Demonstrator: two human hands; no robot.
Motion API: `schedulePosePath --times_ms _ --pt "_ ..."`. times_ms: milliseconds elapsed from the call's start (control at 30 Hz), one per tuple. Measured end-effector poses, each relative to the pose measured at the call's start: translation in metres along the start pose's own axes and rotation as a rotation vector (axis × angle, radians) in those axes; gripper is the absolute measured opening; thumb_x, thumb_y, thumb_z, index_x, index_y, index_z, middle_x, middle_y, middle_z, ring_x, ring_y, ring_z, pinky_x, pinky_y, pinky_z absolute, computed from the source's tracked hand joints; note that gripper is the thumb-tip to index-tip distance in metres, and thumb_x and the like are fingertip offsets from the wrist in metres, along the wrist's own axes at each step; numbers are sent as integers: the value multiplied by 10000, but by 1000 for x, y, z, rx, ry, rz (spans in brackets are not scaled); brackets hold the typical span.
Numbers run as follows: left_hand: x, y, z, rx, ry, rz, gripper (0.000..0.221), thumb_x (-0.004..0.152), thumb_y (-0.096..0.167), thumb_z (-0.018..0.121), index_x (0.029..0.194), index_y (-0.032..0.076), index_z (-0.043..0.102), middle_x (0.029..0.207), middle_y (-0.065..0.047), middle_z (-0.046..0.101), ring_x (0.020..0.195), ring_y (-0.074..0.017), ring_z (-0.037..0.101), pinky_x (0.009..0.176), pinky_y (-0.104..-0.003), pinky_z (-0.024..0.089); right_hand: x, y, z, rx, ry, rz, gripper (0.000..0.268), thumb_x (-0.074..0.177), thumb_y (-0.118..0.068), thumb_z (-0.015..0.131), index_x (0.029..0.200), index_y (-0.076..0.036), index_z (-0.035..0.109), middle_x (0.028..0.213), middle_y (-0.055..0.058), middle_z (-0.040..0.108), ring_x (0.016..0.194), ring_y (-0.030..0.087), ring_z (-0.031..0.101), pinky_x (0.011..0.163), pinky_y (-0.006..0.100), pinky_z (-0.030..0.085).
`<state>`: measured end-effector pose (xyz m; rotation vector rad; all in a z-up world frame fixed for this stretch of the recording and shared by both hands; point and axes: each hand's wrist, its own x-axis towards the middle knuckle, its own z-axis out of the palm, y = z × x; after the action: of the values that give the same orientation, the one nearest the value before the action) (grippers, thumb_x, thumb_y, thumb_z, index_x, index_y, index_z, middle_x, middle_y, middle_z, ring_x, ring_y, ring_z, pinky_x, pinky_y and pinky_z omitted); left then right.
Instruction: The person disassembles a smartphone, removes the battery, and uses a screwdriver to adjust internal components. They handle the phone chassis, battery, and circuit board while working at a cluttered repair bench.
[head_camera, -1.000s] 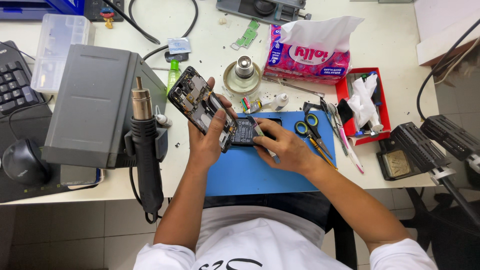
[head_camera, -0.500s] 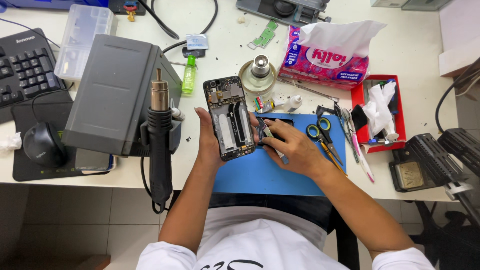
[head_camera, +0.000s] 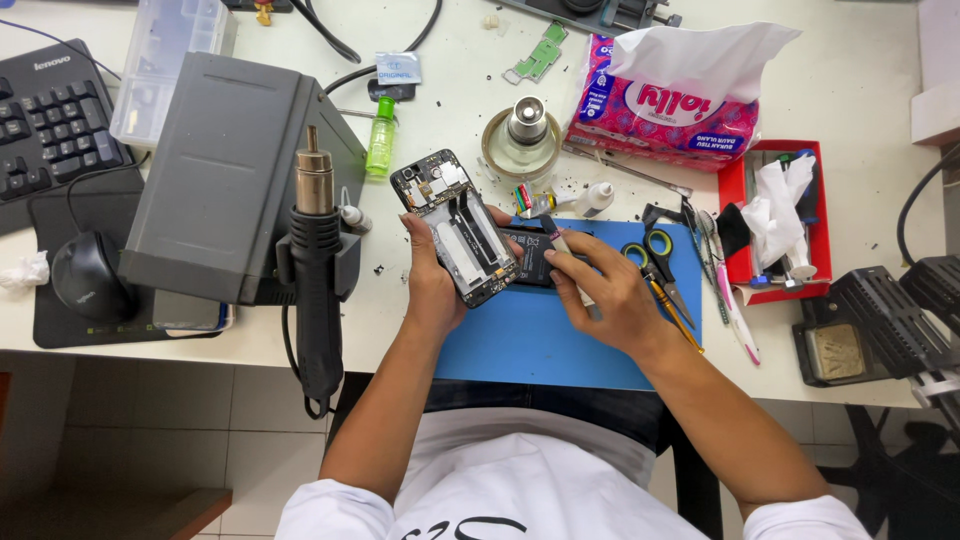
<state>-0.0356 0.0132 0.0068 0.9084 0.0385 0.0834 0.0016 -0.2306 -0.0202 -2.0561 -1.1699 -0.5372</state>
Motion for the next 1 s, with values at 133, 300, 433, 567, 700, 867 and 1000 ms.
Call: schedulePosePath --times_ms 133,300,433,567,700,867,1000 --pt "-1 -23 -13 -6 -3 -13 1126 1076 857 105 1290 -56 728 999 -237 841 961 -310 869 799 -387 738 8 -4 -4 22 24 -18 227 1080 -46 714 1299 -48 772 1254 171 734 1194 402 788 841 540 710" --pt "2 -26 -23 85 -48 13 1107 1079 848 72 1334 -30 697 980 -218 835 982 -288 859 846 -376 715 9 -7 0 69 57 -14 297 1059 -51 723 1349 -3 764 1263 206 747 1146 397 802 818 508 710" --pt "-3 -26 -23 127 -71 17 1069 1089 846 102 1370 -7 681 1027 -217 847 1028 -281 852 892 -376 704 9 -14 -6 149 47 56 362 1079 -46 679 1432 24 720 1264 208 764 1120 403 808 787 520 717" --pt "-21 2 2 428 -46 61 888 1178 663 120 1418 -17 638 1003 -213 826 988 -286 828 915 -420 699 15 -26 -16 396 79 225 317 1060 -55 710 1356 26 790 1164 207 820 1035 405 834 780 487 681" --pt "-40 6 -3 613 -61 67 690 1235 516 210 1426 9 637 1087 -247 825 1001 -304 830 943 -480 710 0 -32 -15 600 38 434 299 976 -71 836 1260 24 823 1086 212 842 1033 336 852 793 453 658" --pt "-55 18 3 728 -119 -4 621 1249 433 256 1431 -28 629 1048 -260 816 976 -341 823 908 -524 702 -1 -45 -18 795 18 619 279 1026 -4 733 1291 47 806 1083 244 843 1037 275 814 826 462 679" --pt "-58 9 -3 790 -145 5 521 1254 311 304 1461 -57 610 1157 -306 803 1013 -371 814 924 -598 678 -2 -44 -5 890 61 709 226 1010 36 774 1228 92 786 981 214 829 954 218 809 801 394 690"
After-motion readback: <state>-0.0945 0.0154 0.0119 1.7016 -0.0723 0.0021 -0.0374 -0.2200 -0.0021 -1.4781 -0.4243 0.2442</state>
